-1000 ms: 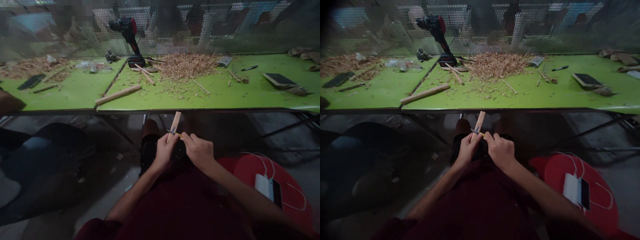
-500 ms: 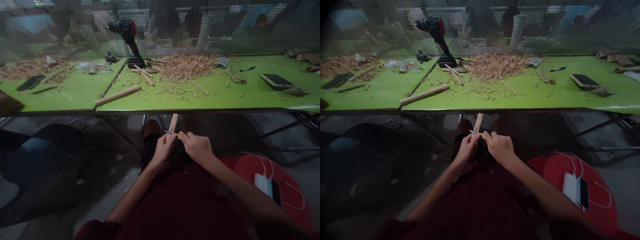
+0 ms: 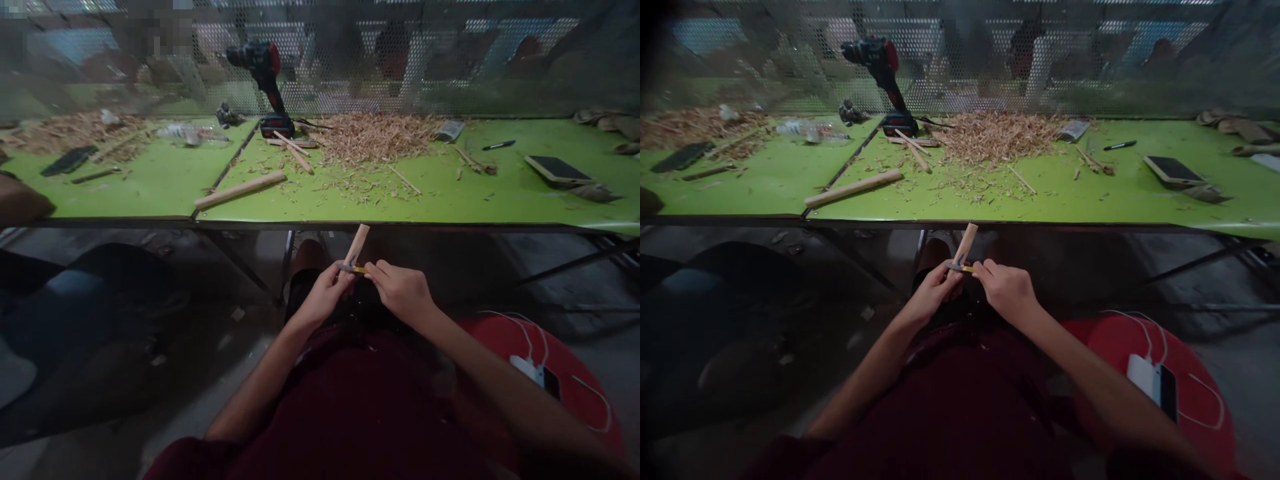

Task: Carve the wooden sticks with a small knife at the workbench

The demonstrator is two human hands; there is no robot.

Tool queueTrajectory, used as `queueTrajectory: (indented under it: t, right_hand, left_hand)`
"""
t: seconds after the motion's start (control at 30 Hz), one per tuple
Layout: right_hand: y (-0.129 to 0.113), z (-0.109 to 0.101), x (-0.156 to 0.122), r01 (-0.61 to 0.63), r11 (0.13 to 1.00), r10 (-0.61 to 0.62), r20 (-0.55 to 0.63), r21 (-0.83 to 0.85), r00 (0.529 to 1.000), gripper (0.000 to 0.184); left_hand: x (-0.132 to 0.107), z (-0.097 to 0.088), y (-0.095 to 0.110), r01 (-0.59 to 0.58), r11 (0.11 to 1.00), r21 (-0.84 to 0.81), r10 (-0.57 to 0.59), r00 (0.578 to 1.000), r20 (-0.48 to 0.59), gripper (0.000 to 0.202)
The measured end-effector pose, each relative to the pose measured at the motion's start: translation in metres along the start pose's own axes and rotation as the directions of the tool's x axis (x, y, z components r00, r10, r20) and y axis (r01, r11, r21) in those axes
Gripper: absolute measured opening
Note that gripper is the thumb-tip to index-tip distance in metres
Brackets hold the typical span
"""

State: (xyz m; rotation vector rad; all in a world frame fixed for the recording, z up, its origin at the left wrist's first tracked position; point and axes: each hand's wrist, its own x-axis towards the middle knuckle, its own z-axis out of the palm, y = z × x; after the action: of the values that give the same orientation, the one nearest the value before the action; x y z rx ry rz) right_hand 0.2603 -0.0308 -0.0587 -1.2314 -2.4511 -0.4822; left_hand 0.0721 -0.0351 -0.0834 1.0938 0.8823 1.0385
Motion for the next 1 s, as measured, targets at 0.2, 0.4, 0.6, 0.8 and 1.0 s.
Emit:
queueTrajectory:
  t: [0.2, 0.4, 0.6, 0.8, 1.0]
  right_hand:
    - [-0.006, 0.005, -0.003, -0.042, 0.998, 0.042, -0.007, 0.053, 0.999, 0.037]
    - [-0.016, 0.005, -0.003, -0.124, 0.992, 0.124, 0.004, 0.002, 0.992, 0.041]
    - [-0.023, 0.002, 0.000, -0.159, 0.987, 0.160, 0.027, -0.033, 0.987, 0.041]
    - [-0.030, 0.002, -0.004, -0.215, 0.973, 0.219, 0.039, -0.082, 0.975, 0.039]
    - [-0.032, 0.005, -0.007, -0.235, 0.967, 0.237, 0.010, -0.098, 0.971, 0.035]
  left_hand:
    - [-0.001, 0.009, -0.007, 0.026, 0.997, -0.067, -0.035, 0.991, -0.129, 0.041]
    - [0.000, 0.012, -0.012, -0.040, 0.998, 0.051, 0.050, 0.970, -0.237, 0.040]
    - [0.001, 0.013, -0.010, -0.073, 0.987, 0.146, 0.112, 0.952, -0.284, 0.038]
    - [0.001, 0.014, -0.012, -0.058, 0.985, 0.164, 0.105, 0.949, -0.298, 0.038]
    - [0.002, 0.015, -0.015, -0.012, 0.996, 0.090, 0.040, 0.945, -0.323, 0.043]
